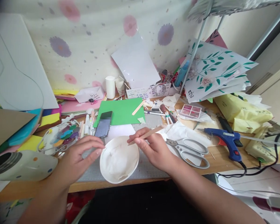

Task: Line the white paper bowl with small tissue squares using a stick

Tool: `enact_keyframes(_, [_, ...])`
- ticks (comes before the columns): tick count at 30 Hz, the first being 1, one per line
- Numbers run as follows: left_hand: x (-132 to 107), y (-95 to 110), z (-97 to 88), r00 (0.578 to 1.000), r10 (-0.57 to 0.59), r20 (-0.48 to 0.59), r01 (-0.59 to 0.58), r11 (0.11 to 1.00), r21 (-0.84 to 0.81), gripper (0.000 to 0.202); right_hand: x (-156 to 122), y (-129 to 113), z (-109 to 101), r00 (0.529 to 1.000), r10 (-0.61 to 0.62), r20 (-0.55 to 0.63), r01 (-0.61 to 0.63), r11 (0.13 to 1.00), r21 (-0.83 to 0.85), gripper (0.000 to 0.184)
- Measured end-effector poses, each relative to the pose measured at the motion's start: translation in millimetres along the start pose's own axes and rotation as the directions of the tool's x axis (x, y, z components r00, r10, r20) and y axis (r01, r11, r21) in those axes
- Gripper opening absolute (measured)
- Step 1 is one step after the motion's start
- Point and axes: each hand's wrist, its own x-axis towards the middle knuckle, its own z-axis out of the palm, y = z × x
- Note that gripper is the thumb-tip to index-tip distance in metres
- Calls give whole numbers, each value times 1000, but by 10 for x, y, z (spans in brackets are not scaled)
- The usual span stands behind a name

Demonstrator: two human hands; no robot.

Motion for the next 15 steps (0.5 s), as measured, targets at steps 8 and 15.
enact_keyframes(8, [136, -812, 45, 955, -231, -184, 290, 846, 448, 34, -7, 268, -9, 954, 87, -287, 1, 957, 291, 9])
enact_keyframes(15, [200, -857, 267, 941, -320, -111, 328, 777, 537, 37, 88, 408, 21, 939, 139, -315, -20, 935, 353, 9])
